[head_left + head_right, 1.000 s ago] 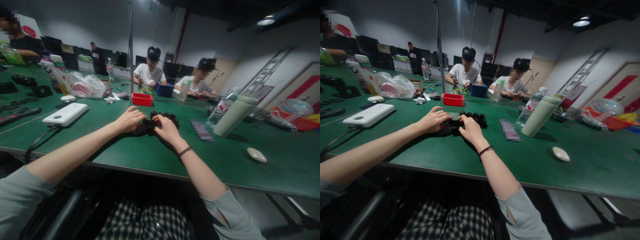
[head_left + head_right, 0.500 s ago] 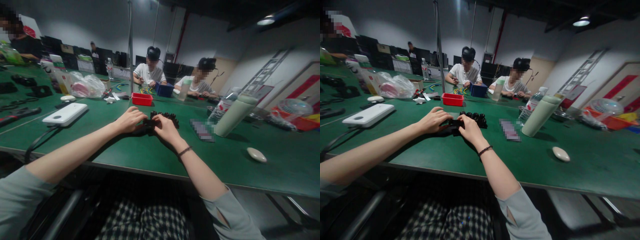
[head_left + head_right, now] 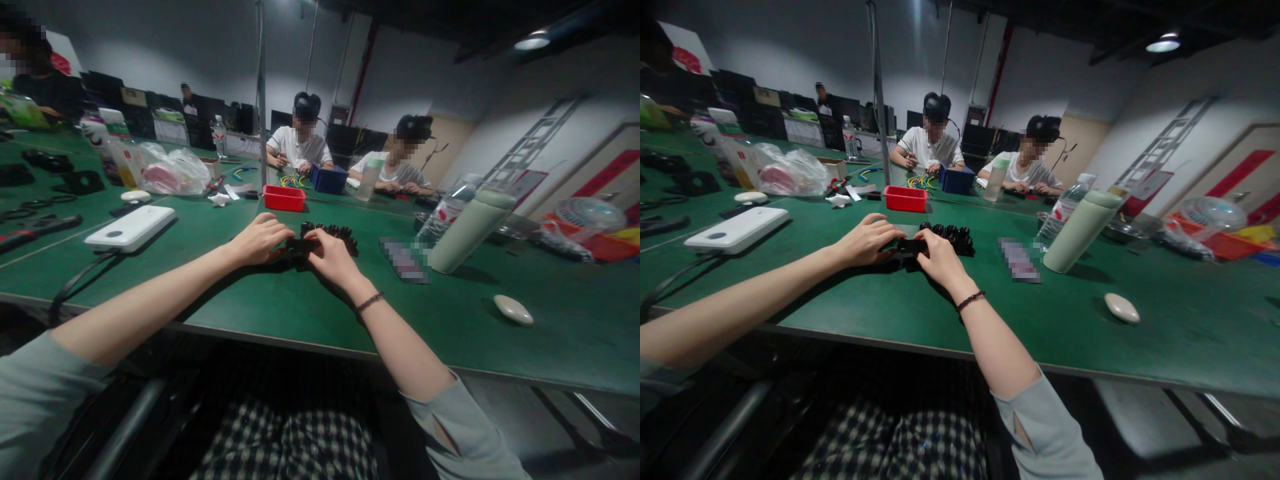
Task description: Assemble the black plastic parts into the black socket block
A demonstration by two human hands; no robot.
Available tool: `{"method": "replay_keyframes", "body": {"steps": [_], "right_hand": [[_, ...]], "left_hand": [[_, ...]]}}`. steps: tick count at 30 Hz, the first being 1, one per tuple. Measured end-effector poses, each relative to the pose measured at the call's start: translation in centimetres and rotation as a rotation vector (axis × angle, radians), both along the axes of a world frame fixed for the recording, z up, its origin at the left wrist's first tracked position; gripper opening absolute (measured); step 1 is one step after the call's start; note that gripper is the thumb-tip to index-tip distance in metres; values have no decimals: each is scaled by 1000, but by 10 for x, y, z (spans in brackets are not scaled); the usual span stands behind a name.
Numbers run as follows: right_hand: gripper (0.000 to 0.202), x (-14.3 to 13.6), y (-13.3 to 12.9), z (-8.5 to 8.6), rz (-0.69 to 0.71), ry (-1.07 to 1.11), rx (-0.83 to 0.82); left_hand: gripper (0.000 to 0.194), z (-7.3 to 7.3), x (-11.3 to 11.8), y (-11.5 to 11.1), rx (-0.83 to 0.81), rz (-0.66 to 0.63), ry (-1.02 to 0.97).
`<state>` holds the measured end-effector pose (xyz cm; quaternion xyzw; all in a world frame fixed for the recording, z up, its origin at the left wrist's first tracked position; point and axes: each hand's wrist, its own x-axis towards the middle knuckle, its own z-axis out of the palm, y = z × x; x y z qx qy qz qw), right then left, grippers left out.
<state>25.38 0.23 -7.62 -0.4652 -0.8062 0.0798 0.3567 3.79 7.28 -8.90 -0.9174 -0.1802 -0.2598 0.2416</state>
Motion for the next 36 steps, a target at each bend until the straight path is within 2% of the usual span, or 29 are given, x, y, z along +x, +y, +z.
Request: {"method": "replay_keyframes", "body": {"steps": [29,36], "right_hand": [[35,0,0,-2,56,17,16],[37,-1,-1,0,16,-3,32]], "left_hand": [[31,2,-2,-2,-3,28,20],[30,2,-1,-1,2,26,16]]}}
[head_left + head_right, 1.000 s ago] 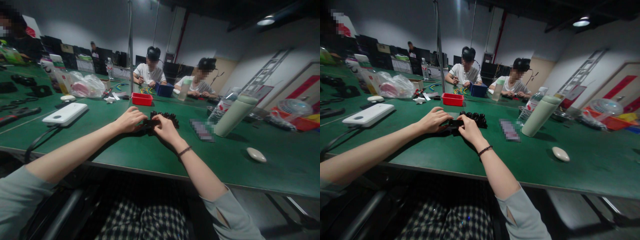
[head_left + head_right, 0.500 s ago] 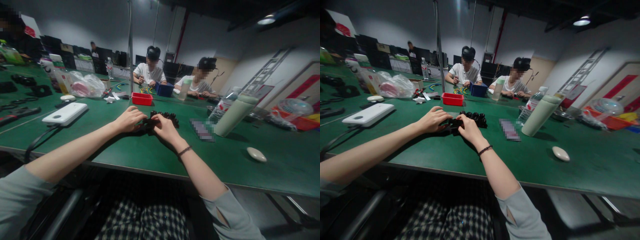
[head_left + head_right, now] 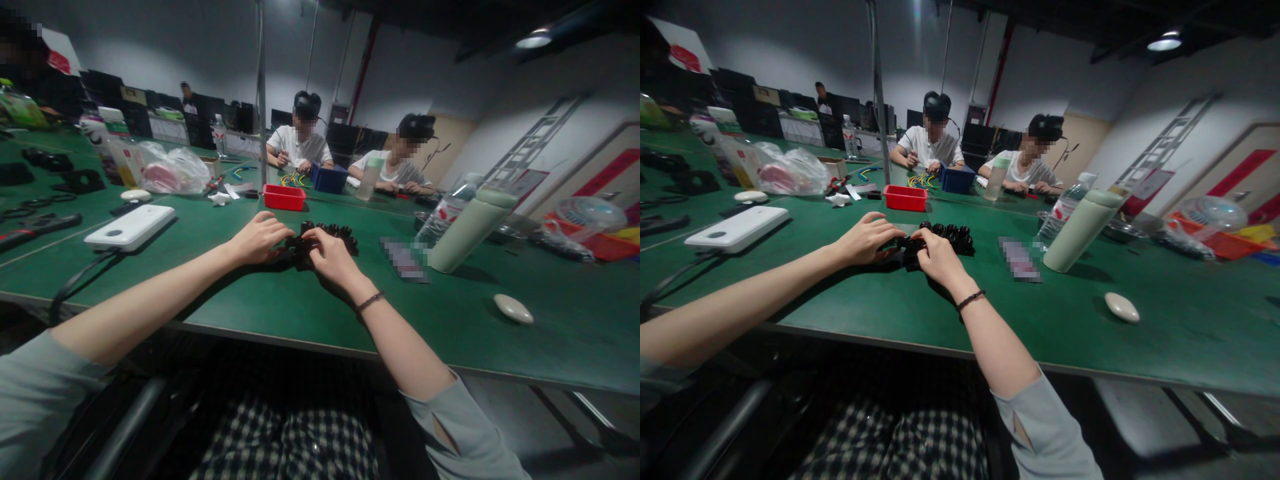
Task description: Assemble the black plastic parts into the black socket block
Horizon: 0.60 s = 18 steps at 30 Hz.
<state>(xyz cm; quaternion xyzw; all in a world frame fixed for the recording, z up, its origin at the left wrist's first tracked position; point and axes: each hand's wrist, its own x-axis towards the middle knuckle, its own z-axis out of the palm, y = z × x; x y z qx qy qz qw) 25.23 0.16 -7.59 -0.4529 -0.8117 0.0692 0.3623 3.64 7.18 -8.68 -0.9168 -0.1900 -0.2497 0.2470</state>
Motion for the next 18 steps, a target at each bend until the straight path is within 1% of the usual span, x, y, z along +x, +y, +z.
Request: {"method": "replay_keyframes", "body": {"steps": [7,18], "right_hand": [[33,-1,0,2,-15,15,-5],[16,-3,-4,2,6,49,-36]], "left_hand": [[31,0,1,-2,-8,9,5],[27,0,1,-1,19,-7,2]]}}
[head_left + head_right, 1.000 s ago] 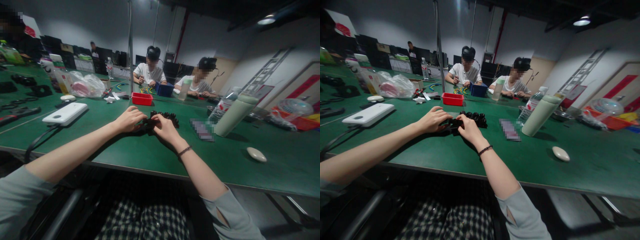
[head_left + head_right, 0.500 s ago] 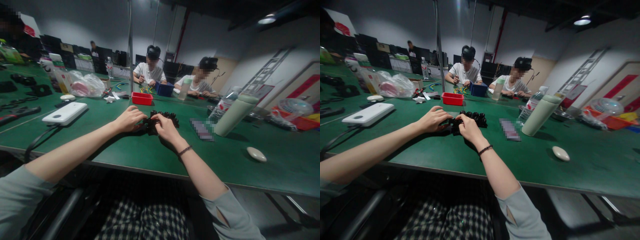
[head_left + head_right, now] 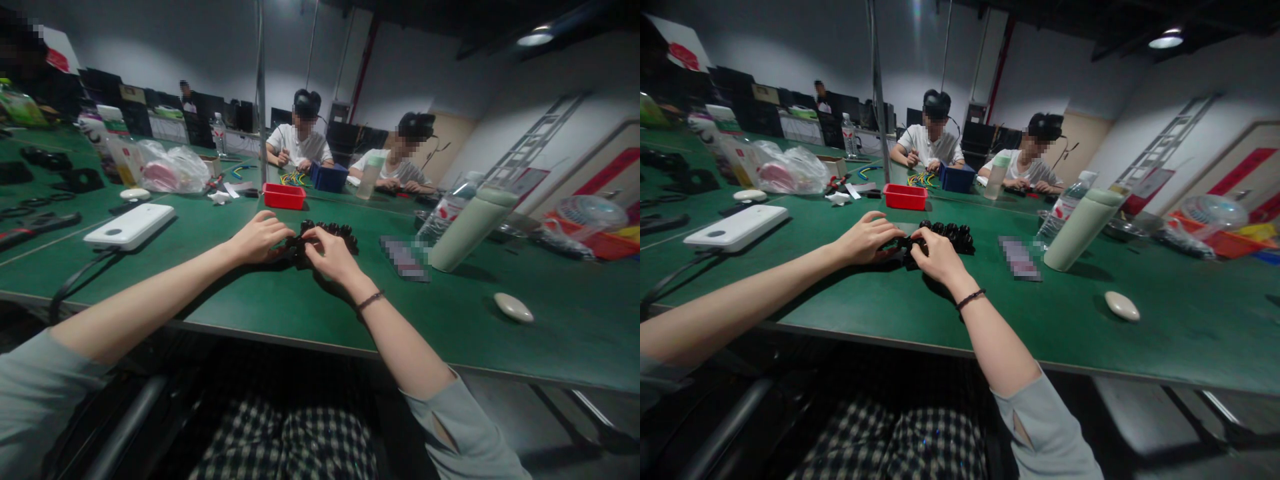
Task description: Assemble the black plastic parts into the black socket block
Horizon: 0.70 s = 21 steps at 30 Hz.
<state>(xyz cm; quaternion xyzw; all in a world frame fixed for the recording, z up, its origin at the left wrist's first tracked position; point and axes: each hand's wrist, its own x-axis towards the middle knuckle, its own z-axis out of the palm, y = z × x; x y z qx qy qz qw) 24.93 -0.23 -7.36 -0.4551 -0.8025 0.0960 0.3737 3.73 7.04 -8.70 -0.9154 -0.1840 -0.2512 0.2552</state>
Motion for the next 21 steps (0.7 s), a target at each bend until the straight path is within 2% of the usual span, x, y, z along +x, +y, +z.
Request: {"method": "replay_keyframes", "body": {"steps": [21], "right_hand": [[17,3,5,-3,32,-13,42]], "left_hand": [[26,-1,1,0,18,-5,1]]}}
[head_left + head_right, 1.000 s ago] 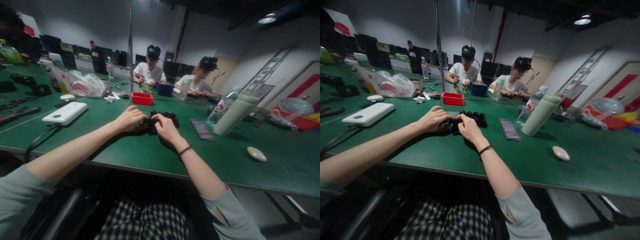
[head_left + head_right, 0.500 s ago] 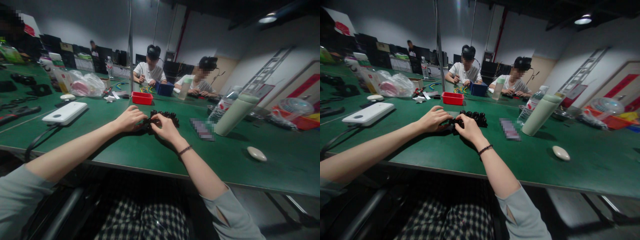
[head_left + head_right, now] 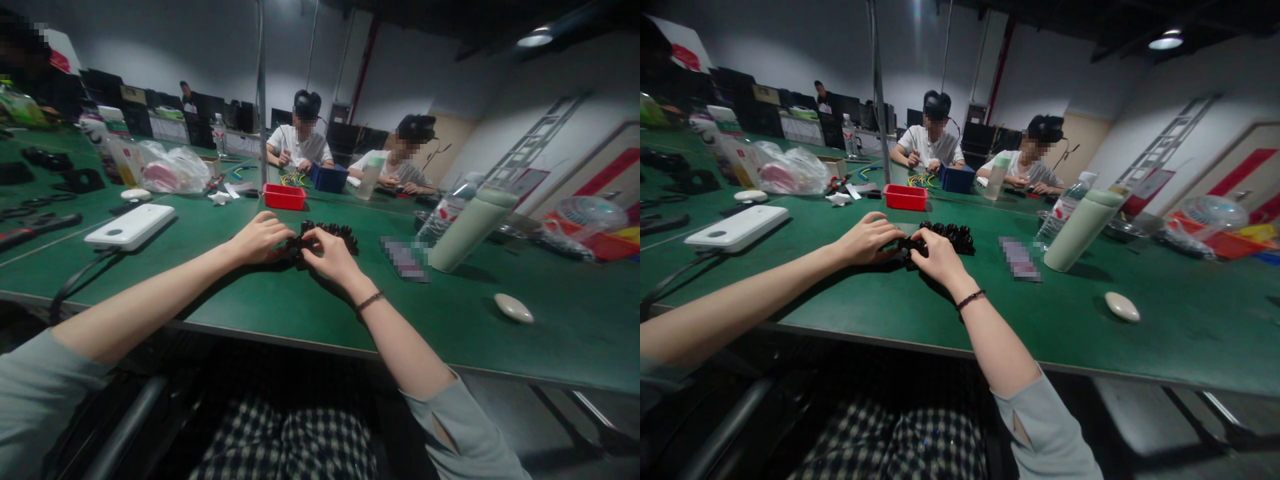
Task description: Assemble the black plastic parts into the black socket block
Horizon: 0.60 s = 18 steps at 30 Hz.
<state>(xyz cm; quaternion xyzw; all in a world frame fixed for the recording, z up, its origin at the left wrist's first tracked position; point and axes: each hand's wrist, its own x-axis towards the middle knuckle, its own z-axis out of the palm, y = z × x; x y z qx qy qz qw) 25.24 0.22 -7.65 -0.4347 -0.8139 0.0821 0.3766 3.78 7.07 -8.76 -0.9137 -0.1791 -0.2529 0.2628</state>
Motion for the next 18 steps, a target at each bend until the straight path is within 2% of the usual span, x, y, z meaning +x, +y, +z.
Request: {"method": "replay_keyframes", "body": {"steps": [18], "right_hand": [[30,2,5,-6,-1,68,41]], "left_hand": [[28,-1,0,0,19,-11,-27]]}}
